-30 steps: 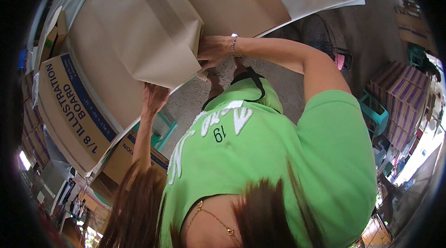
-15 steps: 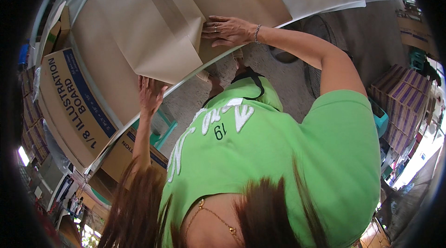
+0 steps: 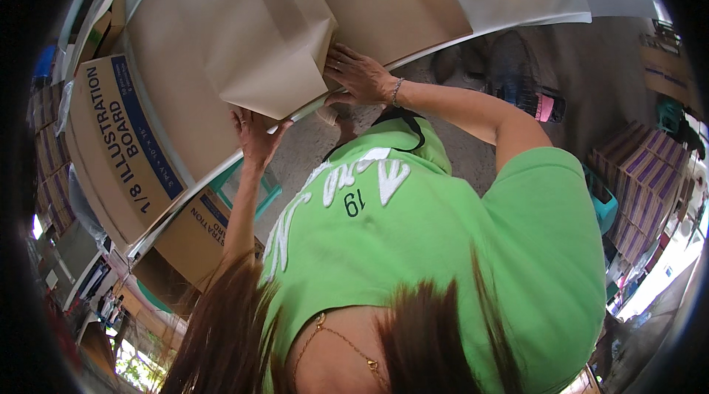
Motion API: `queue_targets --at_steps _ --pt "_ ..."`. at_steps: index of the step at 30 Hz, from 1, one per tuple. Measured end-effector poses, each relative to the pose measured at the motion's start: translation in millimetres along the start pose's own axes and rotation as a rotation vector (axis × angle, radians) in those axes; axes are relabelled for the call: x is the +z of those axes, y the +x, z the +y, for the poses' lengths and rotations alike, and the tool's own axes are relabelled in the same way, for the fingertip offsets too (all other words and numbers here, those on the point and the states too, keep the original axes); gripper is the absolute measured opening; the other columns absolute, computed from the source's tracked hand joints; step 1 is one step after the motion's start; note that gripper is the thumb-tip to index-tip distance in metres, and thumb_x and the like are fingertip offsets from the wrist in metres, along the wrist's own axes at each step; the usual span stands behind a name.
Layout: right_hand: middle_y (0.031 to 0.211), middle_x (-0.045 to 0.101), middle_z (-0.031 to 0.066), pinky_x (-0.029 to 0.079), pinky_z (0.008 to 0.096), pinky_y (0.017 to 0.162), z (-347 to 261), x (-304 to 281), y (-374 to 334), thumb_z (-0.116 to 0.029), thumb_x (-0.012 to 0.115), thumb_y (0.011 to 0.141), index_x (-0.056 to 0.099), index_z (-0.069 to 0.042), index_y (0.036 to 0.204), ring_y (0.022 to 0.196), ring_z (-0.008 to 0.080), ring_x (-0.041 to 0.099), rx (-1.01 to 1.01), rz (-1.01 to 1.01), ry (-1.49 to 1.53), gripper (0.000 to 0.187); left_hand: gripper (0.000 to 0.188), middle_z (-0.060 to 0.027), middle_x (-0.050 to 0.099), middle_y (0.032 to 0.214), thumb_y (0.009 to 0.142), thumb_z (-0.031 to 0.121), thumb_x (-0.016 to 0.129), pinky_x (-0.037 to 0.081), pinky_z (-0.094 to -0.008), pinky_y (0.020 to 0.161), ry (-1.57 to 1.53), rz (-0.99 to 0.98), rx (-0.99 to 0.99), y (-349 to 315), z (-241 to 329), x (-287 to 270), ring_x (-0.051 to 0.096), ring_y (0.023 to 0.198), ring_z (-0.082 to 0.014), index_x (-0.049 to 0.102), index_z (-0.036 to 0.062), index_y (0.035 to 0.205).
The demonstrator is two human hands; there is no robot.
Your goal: The person wraps illustration boards in brown paper by hand and secures the edges with tape using a tape dispenser.
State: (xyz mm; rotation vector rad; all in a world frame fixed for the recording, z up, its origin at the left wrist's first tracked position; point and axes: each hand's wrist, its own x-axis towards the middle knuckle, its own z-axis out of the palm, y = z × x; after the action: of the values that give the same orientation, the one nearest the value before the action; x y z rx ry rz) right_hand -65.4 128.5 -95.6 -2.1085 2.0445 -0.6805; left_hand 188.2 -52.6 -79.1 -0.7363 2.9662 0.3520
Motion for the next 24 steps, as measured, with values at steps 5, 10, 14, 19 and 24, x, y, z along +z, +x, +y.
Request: queue_targets --at_steps 5,10,14,19,24 --pt "0.139 0.048 0.0182 0.025 0.0453 0.118 -11 -1 0 -0.058 0.057 0.087 0.045 0.003 0.137 0.134 0.0334 0.040 0.067 -0.006 -0.053 0.079 0.092 -0.0187 0.035 0.150 0.076 0.061 0.071 0.006 -0.0587 0.118 -0.005 0.088 0.035 -4 24 8 0.018 0.146 -0.0379 0.042 0.0042 0.142" --pt "0.141 0.049 0.0165 0.029 0.0451 0.115 -49 24 -9 -0.048 0.059 0.089 0.048 -0.001 0.137 0.134 0.0312 0.042 -0.099 -0.073 0.080 0.068 0.090 -0.0204 0.035 0.150 0.076 0.056 0.072 0.007 -0.0579 0.118 -0.039 0.083 0.029 -4 39 4 0.019 0.146 -0.0380 0.041 0.0031 0.142" --pt "0.140 0.053 0.0123 0.028 0.0447 0.116 -45 31 -3 -0.045 0.060 0.089 0.050 -0.012 0.140 0.133 0.0292 0.043 -0.221 -0.064 0.321 0.062 0.086 -0.0219 0.036 0.149 0.080 0.048 0.071 0.012 -0.0566 0.118 -0.146 0.047 0.105 -14 57 10 0.022 0.144 -0.0390 0.038 0.0030 0.145" --pt "0.137 0.055 0.0120 0.038 0.0427 0.110 -18 21 -13 -0.027 0.063 0.089 0.052 -0.015 0.139 0.129 0.0285 0.048 -0.319 -0.054 0.315 0.052 0.076 -0.0198 0.039 0.148 0.085 0.042 0.067 0.017 -0.0539 0.118 -0.280 -0.052 0.158 -25 41 8 0.027 0.142 -0.0394 0.040 0.0019 0.144" --pt "0.145 0.046 0.0143 0.034 0.0432 0.115 23 -15 -17 -0.019 0.060 0.090 0.054 -0.011 0.136 0.134 0.0293 0.044 -0.142 -0.012 0.050 0.047 0.061 -0.0190 0.039 0.149 0.092 0.039 0.059 0.020 -0.0515 0.117 -0.318 0.179 -0.039 -32 0 12 0.031 0.140 -0.0368 0.048 0.0005 0.138"
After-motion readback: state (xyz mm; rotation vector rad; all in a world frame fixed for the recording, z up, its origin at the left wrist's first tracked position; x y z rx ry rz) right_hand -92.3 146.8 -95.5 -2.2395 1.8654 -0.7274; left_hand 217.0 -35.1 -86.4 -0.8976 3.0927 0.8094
